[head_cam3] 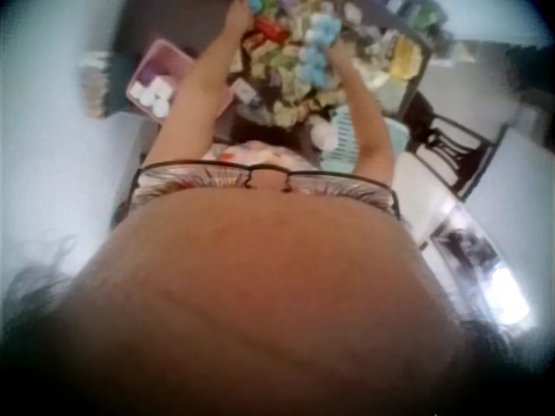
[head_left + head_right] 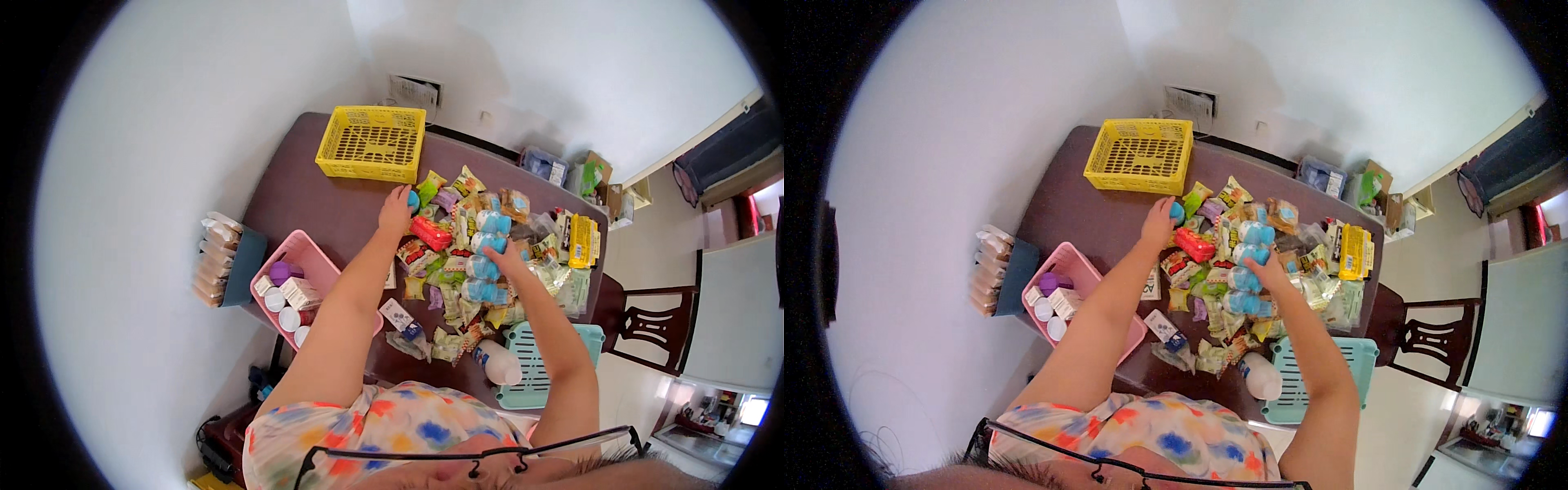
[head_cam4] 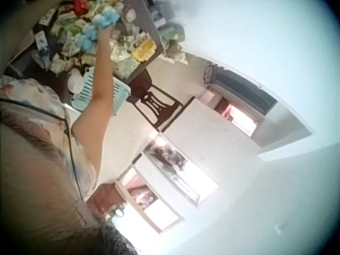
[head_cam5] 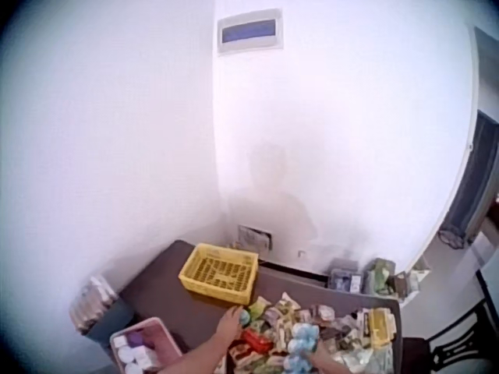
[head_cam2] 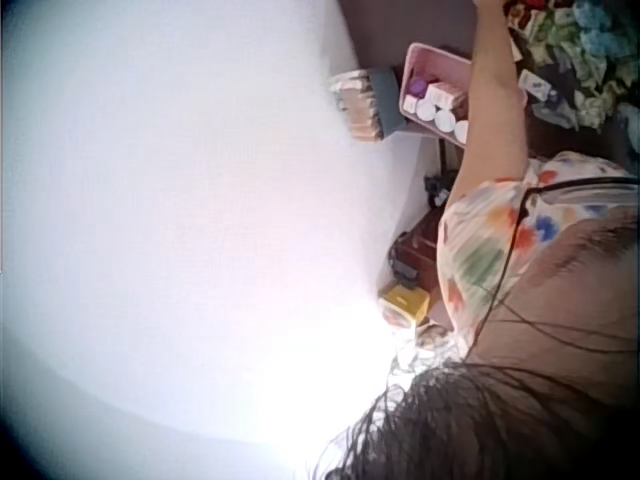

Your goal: The person sorts various small packaged items and containers from a pile on a table into different colored plastic baskets. They handle items one by one, placing them into a pink basket, a yellow basket, and a light blue basket.

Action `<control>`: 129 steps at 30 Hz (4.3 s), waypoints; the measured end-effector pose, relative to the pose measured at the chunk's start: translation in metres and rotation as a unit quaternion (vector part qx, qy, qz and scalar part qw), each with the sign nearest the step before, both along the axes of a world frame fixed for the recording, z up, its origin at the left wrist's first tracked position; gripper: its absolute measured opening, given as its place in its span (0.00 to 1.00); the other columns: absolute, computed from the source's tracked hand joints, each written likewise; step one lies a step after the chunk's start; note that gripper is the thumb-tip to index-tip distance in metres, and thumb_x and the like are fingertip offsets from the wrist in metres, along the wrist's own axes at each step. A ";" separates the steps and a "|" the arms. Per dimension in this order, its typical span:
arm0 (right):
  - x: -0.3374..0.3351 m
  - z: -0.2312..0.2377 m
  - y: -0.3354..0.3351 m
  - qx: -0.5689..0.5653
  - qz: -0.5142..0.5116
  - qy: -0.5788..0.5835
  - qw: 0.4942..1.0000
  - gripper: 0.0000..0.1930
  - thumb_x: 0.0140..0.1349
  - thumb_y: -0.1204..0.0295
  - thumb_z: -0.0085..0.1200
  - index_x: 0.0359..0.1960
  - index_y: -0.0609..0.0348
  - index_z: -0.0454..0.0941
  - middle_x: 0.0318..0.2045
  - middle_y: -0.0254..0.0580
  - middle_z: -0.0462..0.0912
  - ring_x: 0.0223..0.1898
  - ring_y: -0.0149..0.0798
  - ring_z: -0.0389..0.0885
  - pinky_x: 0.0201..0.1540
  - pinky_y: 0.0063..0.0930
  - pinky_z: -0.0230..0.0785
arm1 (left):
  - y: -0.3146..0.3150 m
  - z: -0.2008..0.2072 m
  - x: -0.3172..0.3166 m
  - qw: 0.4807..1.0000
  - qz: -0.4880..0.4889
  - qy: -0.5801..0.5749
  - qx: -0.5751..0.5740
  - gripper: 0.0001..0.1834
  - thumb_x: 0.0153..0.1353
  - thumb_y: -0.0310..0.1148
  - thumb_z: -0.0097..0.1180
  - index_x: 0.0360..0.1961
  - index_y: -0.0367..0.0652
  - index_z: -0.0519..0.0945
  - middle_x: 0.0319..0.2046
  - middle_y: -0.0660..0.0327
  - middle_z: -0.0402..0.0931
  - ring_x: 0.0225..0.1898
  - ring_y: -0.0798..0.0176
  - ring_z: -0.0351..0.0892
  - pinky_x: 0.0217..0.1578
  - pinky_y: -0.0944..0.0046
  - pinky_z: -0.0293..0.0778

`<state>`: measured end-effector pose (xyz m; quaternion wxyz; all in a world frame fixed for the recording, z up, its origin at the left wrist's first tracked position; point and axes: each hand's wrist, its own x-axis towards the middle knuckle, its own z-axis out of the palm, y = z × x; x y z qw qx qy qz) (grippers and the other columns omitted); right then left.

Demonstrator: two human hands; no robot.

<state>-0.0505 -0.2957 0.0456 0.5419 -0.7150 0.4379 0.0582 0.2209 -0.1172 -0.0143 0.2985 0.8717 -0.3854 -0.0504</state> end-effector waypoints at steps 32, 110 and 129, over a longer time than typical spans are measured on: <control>0.140 0.104 0.235 -0.150 0.351 -0.140 0.914 0.40 0.54 0.50 0.62 0.57 0.66 0.57 0.48 0.66 0.75 0.49 0.61 0.76 0.51 0.45 0.68 | 0.341 0.136 -0.115 0.932 0.299 0.056 -0.198 0.27 0.53 0.30 0.62 0.56 0.46 0.73 0.48 0.55 0.72 0.48 0.54 0.74 0.48 0.59 0.71; 0.015 -0.031 0.274 -0.374 0.421 0.191 0.804 0.39 0.47 0.44 0.63 0.50 0.65 0.65 0.41 0.48 0.79 0.38 0.46 0.83 0.36 0.38 0.76 | 0.156 0.045 -0.100 0.965 -0.037 -0.024 0.257 0.43 0.48 0.54 0.64 0.63 0.47 0.63 0.43 0.50 0.75 0.44 0.52 0.76 0.46 0.52 0.61; -0.016 0.020 0.229 -0.019 0.156 0.056 0.986 0.32 0.49 0.51 0.62 0.45 0.66 0.69 0.33 0.48 0.80 0.35 0.41 0.80 0.35 0.34 0.72 | 0.113 0.050 -0.069 0.938 0.089 0.230 0.243 0.47 0.54 0.50 0.56 0.70 0.55 0.47 0.57 0.38 0.62 0.53 0.42 0.73 0.53 0.43 0.65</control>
